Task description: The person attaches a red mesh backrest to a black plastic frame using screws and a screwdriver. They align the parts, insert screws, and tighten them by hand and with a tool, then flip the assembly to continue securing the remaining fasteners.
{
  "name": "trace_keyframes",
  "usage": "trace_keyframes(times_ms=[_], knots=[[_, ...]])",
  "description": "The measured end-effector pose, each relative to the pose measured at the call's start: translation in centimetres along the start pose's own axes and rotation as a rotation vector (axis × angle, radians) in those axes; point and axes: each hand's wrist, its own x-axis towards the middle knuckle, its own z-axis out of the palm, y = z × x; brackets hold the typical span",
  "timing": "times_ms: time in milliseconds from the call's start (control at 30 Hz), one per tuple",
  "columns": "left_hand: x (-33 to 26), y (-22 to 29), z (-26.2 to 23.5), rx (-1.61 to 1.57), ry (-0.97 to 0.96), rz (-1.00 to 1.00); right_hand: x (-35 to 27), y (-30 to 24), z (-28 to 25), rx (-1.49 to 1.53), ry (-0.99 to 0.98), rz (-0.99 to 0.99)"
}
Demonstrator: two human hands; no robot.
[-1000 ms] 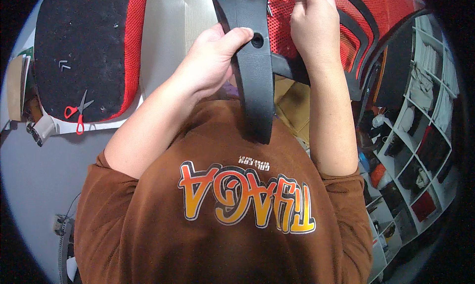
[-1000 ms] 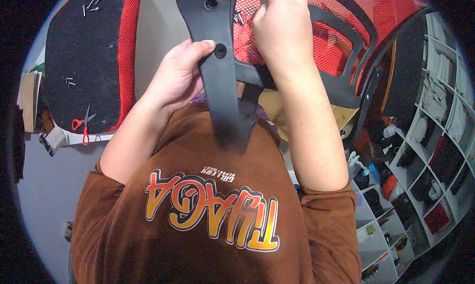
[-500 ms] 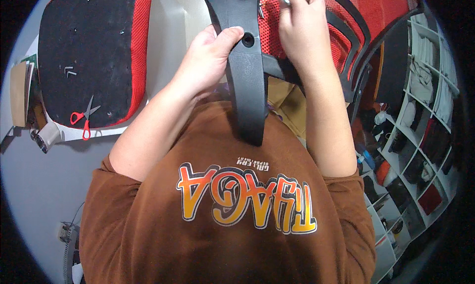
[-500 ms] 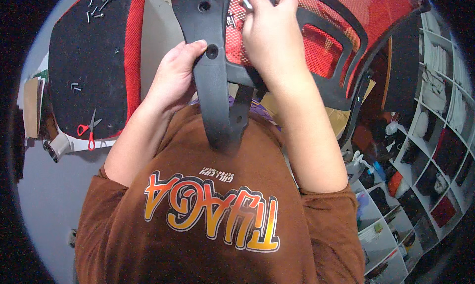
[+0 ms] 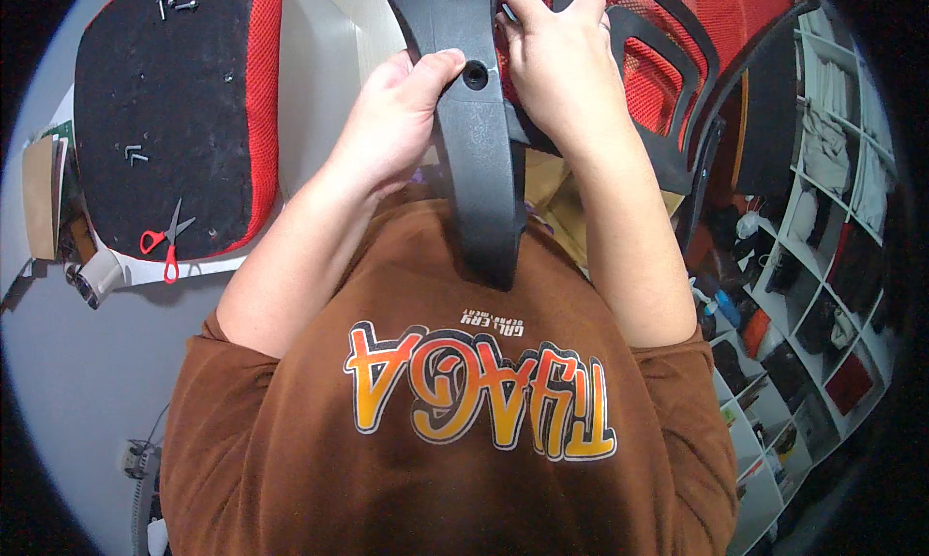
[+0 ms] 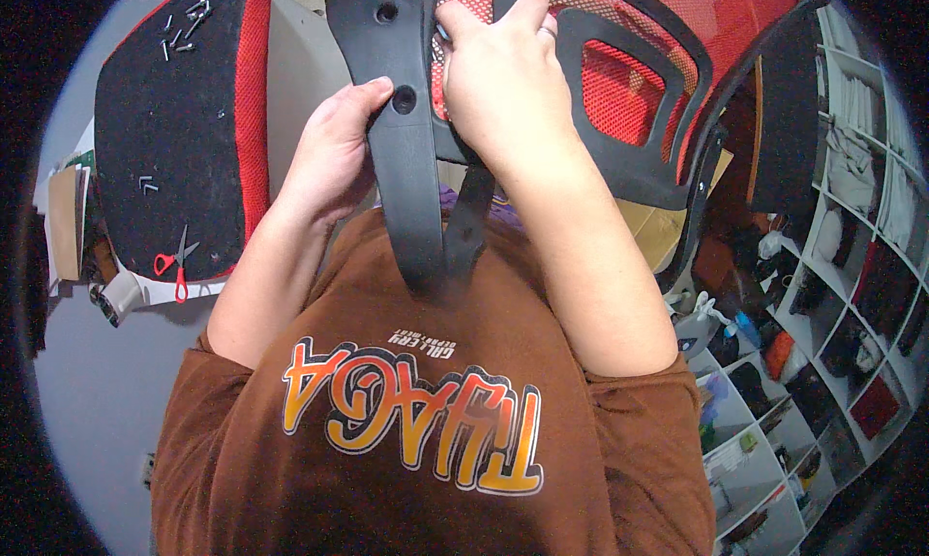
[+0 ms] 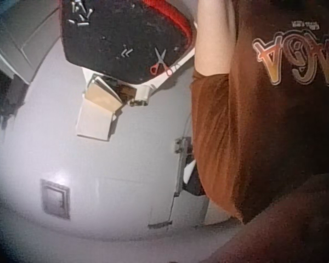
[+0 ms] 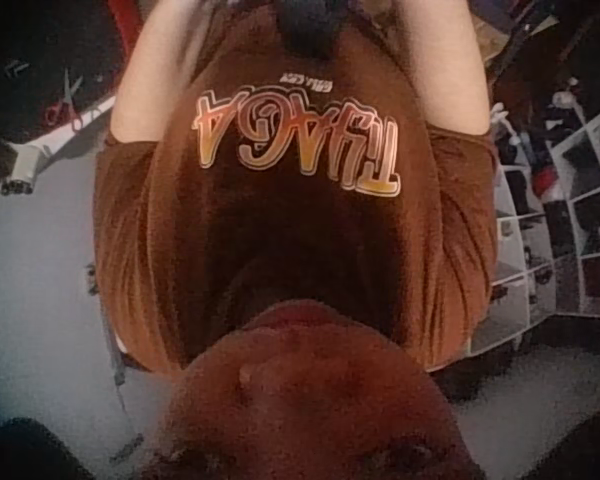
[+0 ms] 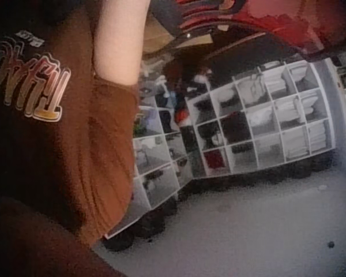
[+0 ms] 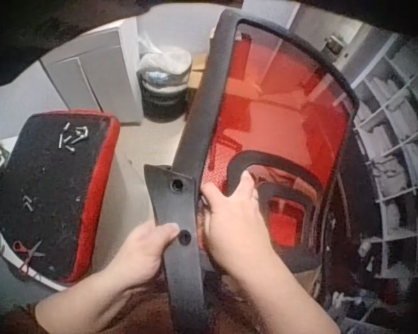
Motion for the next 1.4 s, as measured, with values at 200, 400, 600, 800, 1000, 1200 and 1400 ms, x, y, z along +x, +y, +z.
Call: trace_keyframes(times_ms=[200, 400, 600, 800, 1000, 1200, 1400], knots=[[0.2, -0.6, 0.0, -0.023, 0.034, 0.041, -0.5, 0.4, 0.7, -0.057, 0.088, -0.071], [0.4, -0.8, -0.3, -0.055, 0.006, 0.031, -0.4, 0.7, 1.1, -0.08, 0.058, -0.087], [0.3, -0.6, -0.3, -0.056, -0.011, 0.04, -1.2, 0.3, 0.0, -0.119, 0.321, -0.202], [0.0, -0.3, -0.4, 0.012, -0.06, 0.025, -0.3, 1.5, -2.1, 0.073, 0.204, -0.25], [-0.1, 0.5, -0.4, -0.029, -0.054, -0.096, -0.3, 1.9, -1.4, -0.257, -0.008, -0.346], [0.2, 0.8, -0.8, -0.063, -0.056, -0.087, 0.0, 2.5, -2.1, -0.064, -0.105, -0.291], [0.3, 1.1, -1.4, -0.062, -0.062, -0.142, -1.0, 1.3, -4.0, 0.725, 0.164, 0.063]])
